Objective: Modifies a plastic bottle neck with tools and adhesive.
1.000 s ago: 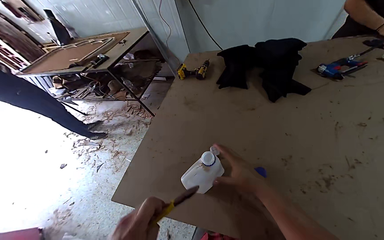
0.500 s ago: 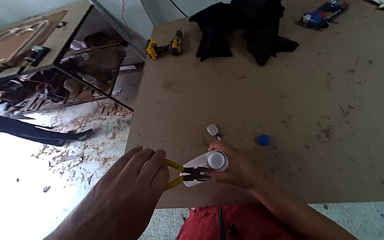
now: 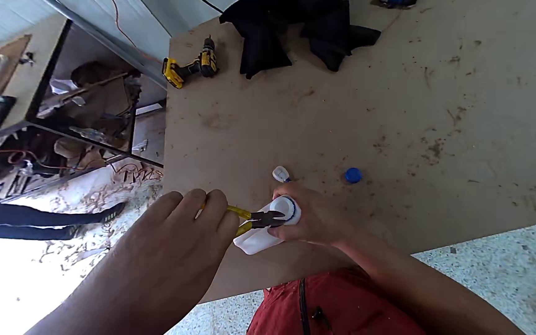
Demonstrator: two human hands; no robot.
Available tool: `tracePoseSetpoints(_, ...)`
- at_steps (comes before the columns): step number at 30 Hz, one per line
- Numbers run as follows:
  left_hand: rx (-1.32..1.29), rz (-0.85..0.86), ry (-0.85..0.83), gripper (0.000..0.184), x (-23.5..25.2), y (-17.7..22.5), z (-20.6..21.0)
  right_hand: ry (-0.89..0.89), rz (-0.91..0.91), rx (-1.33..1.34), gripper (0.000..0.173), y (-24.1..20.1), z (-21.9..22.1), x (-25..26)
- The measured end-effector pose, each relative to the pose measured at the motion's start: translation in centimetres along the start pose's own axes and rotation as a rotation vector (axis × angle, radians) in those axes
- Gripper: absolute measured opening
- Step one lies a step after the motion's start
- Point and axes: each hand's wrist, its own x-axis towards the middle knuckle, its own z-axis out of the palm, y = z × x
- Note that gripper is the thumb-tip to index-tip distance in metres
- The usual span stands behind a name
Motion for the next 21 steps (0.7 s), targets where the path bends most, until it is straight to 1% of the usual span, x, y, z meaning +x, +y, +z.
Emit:
tracePoseSetpoints(3, -0.048, -0.002, -0.016, 0.011, -0.1, -0.2, 0.1, 0.000, -0.012, 0.015, 0.053, 0.3, 0.1, 0.1)
tracePoseSetpoints(6, -0.122, -0.017, -0.002, 0.013, -0.5, -0.5, 1.3, -0.013, -0.007, 0.015, 0.056, 0.3, 0.1, 0.2)
tracePoseSetpoints(8, -0.177, -0.021, 0.016, 0.014, -0.7, -0.7, 2.1, -0.008, -0.018, 0.028, 0.056, 0.5, 0.1, 0.3)
tracePoseSetpoints(11, -0.186, -0.021, 0.069, 0.016, -0.8, -0.7, 2.8, -0.011, -0.025, 0.039, 0.056, 0.7, 0.0, 0.4)
tracePoseSetpoints(16, -0.136, -0.016, 0.066, 0.016, -0.7, -0.4, 2.0, -0.005, -0.036, -0.002, 0.057, 0.7, 0.1, 0.4)
tracePoseSetpoints(21, -0.199, -0.026, 0.079, 0.017, -0.6, -0.6, 2.2, 0.004, -0.058, 0.014, 0.056, 0.9, 0.3, 0.4)
